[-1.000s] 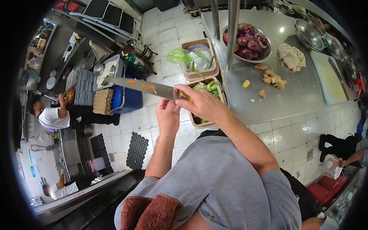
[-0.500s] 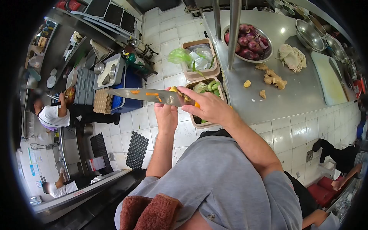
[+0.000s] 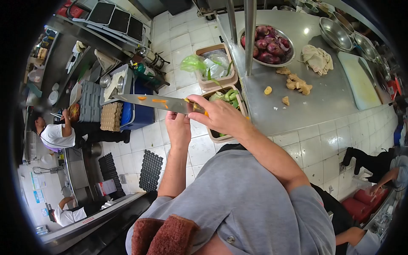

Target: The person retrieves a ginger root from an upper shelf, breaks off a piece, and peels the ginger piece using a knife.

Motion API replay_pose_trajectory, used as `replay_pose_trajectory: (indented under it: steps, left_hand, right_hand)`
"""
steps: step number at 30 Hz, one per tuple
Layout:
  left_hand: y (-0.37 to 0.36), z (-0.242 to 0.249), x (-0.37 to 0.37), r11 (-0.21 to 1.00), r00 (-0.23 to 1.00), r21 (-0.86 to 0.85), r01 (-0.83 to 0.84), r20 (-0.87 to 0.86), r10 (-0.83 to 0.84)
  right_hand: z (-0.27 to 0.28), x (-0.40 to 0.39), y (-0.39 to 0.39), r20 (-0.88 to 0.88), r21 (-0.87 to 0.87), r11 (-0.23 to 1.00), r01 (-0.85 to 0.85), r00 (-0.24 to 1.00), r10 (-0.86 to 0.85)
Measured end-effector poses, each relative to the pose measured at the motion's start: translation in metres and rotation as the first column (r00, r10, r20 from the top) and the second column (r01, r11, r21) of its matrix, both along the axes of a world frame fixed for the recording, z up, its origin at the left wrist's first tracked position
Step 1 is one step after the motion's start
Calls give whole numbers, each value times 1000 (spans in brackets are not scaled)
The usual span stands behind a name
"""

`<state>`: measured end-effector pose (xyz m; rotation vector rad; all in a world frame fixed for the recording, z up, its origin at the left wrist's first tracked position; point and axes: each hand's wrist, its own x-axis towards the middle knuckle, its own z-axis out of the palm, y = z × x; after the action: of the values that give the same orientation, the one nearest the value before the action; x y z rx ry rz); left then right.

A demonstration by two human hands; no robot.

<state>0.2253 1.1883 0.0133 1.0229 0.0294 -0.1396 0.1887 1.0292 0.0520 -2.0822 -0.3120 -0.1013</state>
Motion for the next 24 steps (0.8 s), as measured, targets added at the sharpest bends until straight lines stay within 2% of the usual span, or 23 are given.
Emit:
replay_pose_trajectory:
  steps: [3,5,7,9,11,12,13,15,16,17,19,20,21,23,24]
  left_hand:
    - [0,1,1,999,999,36,-40,-11,41]
    - [3,-14,2,988,1000,155,-1,20,-2]
    - [-4,-25,-8,987,999,155,44,-13,-42]
    - [-10,-23,-8,994,998,92,61,-24,-59]
    - [-11,-17,-5,988,988,-130,79,-118,-94]
    - [-8,-16,-1,980,981,-172,97,-150,-123]
    - [-4,-15,2,982,983,-172,81,-148,-107]
    - [5,-12,7,918,963,-371,140,-164,-213]
    - [10,-15,10,901,957,-407,150,-167,-235]
    - [12,-17,11,904,959,-402,146,-168,-230]
    - [11,-21,10,893,969,-443,84,-172,-176]
    - [10,-21,9,893,967,-441,89,-175,-183]
    - [8,-21,8,900,972,-422,111,-144,-187]
    - [6,-21,6,906,974,-401,137,-113,-198]
    - [6,-22,4,895,970,-425,138,-124,-208]
  right_hand:
    - [6,3,3,-87,33,999,3,996,-1]
    - [10,5,5,-204,0,1000,23,979,-23]
    - [5,13,5,-135,12,999,36,990,-34]
    - [-10,22,5,-60,29,998,54,997,-52]
    - [-18,26,2,-73,173,980,95,994,-84]
    - [-19,24,-7,-298,198,975,106,953,-43]
    - [-18,21,-11,-296,198,976,89,955,-27]
    - [-22,15,-15,-285,189,972,140,955,-82]
    - [-25,13,-16,-265,194,969,152,959,-97]
    - [-27,10,-16,-265,199,969,147,960,-91]
    - [-27,3,-16,-134,160,986,54,990,-32]
    - [-30,2,-10,-6,166,985,43,999,-43]
    - [-29,-1,-10,-9,167,985,52,999,-51]
    - [-14,-6,-6,-159,141,989,-43,985,65]
    - [-16,-7,-3,-78,127,991,-44,996,54]
